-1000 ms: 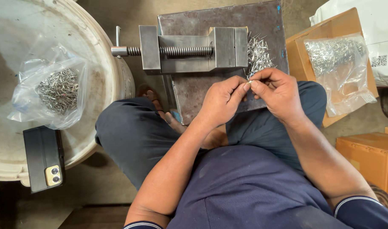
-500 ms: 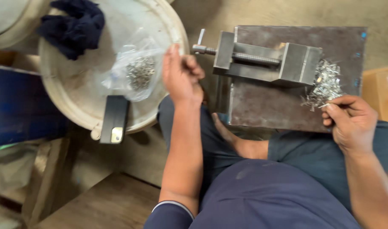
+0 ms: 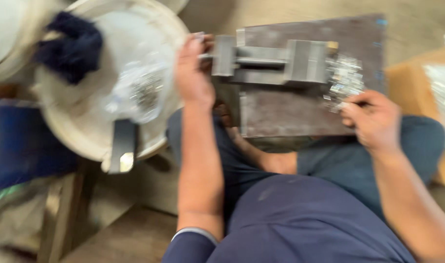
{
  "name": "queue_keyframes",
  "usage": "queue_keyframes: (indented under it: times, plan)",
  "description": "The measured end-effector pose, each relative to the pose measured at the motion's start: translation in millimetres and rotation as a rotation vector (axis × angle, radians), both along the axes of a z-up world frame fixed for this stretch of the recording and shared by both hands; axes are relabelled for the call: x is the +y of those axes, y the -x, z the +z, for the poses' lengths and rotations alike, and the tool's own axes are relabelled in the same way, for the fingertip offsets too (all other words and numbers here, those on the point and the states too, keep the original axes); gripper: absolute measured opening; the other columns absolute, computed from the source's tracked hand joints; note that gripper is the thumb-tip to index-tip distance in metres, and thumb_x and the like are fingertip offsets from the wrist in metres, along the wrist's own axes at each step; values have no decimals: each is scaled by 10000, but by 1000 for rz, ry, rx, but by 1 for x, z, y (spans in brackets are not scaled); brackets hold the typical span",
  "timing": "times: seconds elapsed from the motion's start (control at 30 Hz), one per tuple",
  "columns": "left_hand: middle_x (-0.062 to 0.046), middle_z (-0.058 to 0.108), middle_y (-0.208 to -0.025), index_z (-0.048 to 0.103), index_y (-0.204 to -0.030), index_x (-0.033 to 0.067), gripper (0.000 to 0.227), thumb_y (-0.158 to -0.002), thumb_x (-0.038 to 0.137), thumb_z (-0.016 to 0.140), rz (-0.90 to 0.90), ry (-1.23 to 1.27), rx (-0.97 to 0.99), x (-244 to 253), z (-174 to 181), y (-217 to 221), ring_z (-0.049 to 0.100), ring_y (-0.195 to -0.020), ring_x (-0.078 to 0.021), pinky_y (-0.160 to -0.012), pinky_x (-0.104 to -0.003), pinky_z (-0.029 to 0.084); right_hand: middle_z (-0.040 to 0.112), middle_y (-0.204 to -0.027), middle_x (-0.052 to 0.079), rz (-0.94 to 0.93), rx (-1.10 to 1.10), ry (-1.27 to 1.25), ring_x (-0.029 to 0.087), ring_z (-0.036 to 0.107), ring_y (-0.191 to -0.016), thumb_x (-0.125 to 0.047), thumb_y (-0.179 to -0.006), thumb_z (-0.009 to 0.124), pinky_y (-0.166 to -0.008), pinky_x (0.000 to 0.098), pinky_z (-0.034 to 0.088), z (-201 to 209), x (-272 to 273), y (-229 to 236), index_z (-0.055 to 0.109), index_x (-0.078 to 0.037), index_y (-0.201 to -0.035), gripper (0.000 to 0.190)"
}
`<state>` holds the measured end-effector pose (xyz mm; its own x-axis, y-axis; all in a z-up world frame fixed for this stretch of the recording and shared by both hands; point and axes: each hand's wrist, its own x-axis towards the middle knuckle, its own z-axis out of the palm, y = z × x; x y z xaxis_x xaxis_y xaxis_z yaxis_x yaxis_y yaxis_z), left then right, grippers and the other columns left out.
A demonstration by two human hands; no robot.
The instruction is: The person sits on the floor and uses a bench vise to bend small metal nails. They pick up nails from a pile, place them into the vise jaws, tighten the screw to bend the nails, and then remove the bent nails. The person occasionally uses a small brass block to assist in the process.
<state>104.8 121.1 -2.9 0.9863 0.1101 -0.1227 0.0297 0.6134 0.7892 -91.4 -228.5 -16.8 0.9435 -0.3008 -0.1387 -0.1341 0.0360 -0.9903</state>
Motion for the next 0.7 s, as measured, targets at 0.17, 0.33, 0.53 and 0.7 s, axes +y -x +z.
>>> queue_keyframes:
  times: [0.17, 0.33, 0.53, 0.7]
  plan:
    - [-69, 734, -1023, 662, -1197, 90, 210, -989, 112, 675, 74, -81, -136, 11, -10, 2, 677, -940, -165, -793, -345, 519, 674, -915, 22, 83, -59, 72, 46, 592, -717, -33, -979, 697, -649, 200, 483, -7, -3, -3, 665, -4, -1060, 92]
    - [-90, 698, -963, 683, -1080, 3, 153, -1115, 148, 651, 172, -136, -286, 9, -16, 6, 645, -922, -184, -869, -347, 524, 655, -879, 8, 99, -54, 75, 31, 564, -701, -51, -982, 694, -639, 195, 466, 3, 1, -2, 662, -12, -1049, 83]
    - [-91, 696, -977, 651, -1053, 45, 47, -1006, 47, 657, 282, -171, -218, 5, -8, 12, 666, -942, -195, -838, -390, 573, 649, -866, 4, 110, -70, 104, 32, 560, -695, -53, -990, 694, -633, 195, 464, 6, 3, -4, 658, -13, -1042, 75]
    - [-110, 689, -1156, 587, -1126, 63, 240, -910, -33, 544, 245, 106, -59, -3, -8, 23, 685, -963, -271, -828, -428, 601, 651, -872, 2, 111, -80, 122, 31, 562, -698, -52, -992, 695, -637, 195, 469, 3, 3, -5, 659, -14, -1043, 74]
